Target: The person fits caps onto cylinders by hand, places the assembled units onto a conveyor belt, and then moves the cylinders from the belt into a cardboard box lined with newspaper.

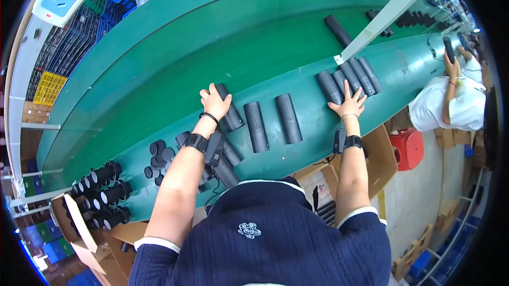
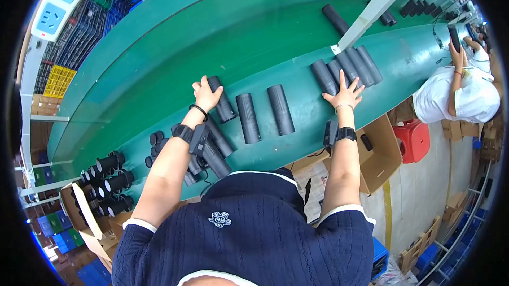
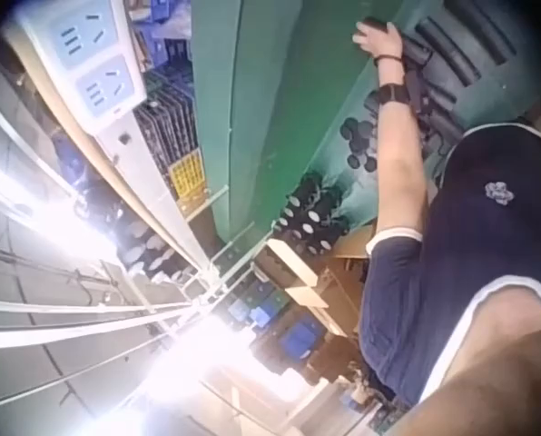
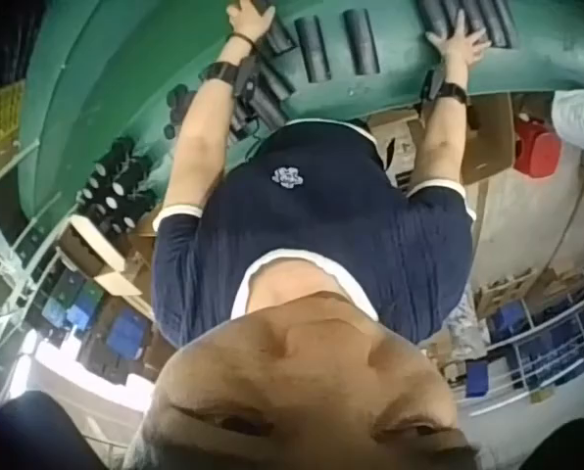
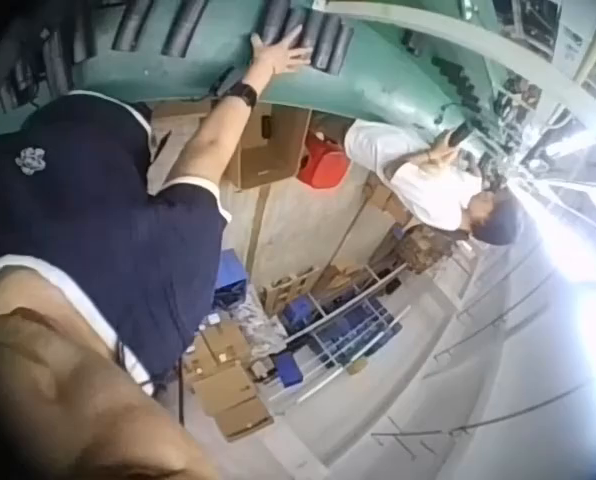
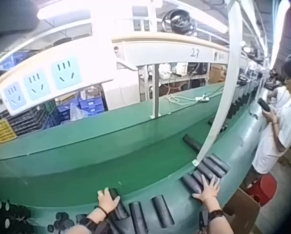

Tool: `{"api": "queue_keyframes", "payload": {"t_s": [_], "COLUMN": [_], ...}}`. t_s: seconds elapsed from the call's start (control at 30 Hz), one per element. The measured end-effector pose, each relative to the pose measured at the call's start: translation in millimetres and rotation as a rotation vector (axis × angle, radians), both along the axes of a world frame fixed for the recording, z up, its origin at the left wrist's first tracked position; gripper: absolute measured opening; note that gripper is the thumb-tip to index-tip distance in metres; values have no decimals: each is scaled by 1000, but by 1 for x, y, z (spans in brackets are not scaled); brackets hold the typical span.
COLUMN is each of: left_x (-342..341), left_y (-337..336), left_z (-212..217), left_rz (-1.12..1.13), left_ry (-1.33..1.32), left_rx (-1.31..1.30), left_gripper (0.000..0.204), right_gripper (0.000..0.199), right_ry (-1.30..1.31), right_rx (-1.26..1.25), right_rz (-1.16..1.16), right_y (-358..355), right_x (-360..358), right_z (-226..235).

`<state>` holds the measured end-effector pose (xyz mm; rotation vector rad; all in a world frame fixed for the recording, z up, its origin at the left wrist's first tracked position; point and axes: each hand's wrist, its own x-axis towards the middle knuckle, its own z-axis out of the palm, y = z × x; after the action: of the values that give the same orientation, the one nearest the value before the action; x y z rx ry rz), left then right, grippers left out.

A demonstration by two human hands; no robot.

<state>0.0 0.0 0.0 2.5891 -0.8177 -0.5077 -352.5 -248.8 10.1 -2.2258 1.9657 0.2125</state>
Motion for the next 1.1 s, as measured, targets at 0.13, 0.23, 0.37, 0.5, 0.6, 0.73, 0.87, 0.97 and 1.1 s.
{"api": "queue_keyframes", "payload": {"t_s": [0.13,0.23,0.37,0.5,0.6,0.73,0.87,0.97,1.1], "left_x": [-6,-9,13,2,-11,-42,-75,-93,-109], "left_y": [-13,-22,-2,-5,17,55,72,87,104], "left_z": [-13,-20,-47,-18,25,82,102,112,113], "left_rz": [100,127,188,227,190,178,-145,-265,-344], "left_ry": [15,57,176,383,906,1145,1047,1024,880], "left_rx": [-24,5,-48,-365,-802,-903,-851,-859,-836], "left_gripper": [99,103,111,101,59,50,64,63,65], "right_gripper": [113,114,116,83,52,36,21,19,16], "right_ry": [0,15,-89,-355,-348,-413,-952,-1203,-1341], "right_rx": [-11,-18,22,-466,-459,-481,-114,430,879], "right_rz": [-6,-4,43,168,164,243,257,392,501], "right_y": [-4,-8,-6,-42,-37,-35,3,82,164], "right_x": [-11,-15,-9,-49,-46,-28,10,61,96], "right_z": [-2,0,2,-20,-24,-31,5,51,104]}}
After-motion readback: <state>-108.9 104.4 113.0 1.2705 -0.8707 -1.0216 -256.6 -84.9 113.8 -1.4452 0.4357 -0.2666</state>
